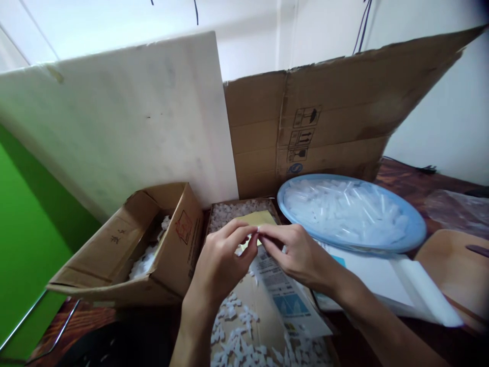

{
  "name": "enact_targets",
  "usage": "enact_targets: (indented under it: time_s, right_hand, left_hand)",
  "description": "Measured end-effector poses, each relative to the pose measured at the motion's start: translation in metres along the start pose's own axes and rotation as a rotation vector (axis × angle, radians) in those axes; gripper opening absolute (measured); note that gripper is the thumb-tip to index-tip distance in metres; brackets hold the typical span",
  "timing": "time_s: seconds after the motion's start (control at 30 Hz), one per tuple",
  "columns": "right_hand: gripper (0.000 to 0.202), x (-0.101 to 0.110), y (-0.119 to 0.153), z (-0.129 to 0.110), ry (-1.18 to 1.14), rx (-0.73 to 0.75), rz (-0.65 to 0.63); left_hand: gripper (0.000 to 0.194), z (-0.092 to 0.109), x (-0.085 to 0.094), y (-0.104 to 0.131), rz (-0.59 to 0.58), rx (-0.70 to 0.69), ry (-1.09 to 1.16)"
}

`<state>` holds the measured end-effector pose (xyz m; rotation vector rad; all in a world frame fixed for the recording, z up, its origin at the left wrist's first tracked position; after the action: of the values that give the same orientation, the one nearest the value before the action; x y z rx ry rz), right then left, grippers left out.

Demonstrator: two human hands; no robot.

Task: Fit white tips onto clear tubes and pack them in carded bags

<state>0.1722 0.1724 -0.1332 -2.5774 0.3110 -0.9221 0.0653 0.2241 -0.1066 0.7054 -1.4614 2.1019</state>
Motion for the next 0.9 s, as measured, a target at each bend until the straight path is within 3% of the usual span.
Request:
enact_targets:
  time_s: [0.17, 0.33, 0.47, 0.63, 0.77, 0.9]
  right_hand:
    - [0.024, -0.003, 0.000, -0.001, 0.023, -0.003, -0.021]
    - [0.025, -0.003, 0.000, -0.002, 0.020, 0.029, 0.000]
    - [0.028, 0.000, 0.000, -0.002, -0.033, 0.032, 0.022]
    - [0.025, 0.014, 0.001, 0.003, -0.081, -0.038, 0.077]
    - [0.024, 0.034, 0.004, 0.011, -0.104, -0.101, 0.214]
    - [0.023, 0.048, 0.007, 0.020, -0.135, -0.129, 0.306]
  left_hand:
    - [0.016, 0.003, 0.000, 0.000, -0.010, -0.044, -0.076]
    - [0.012, -0.005, 0.001, -0.002, -0.018, 0.051, -0.005]
    - [0.007, -0.022, 0.001, -0.001, -0.014, 0.263, 0.167]
    - [0.016, -0.063, -0.001, 0.015, 0.067, 0.654, 0.564]
    - [0.028, -0.087, 0.028, 0.027, 0.308, 0.784, 0.655]
    - [0.028, -0.093, 0.088, 0.042, 0.540, 0.808, 0.302]
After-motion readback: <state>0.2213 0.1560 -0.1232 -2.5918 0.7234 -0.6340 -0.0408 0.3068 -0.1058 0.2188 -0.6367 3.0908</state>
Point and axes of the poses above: each hand's wrist, its own y-axis away from the middle knuckle, its own x-axis out of the back of the hand, z = x × y, the point moved 9 cm from there along -y, towards the middle knuckle, and after that the axes turned 6 degrees about -y, right-handed, at the moved point
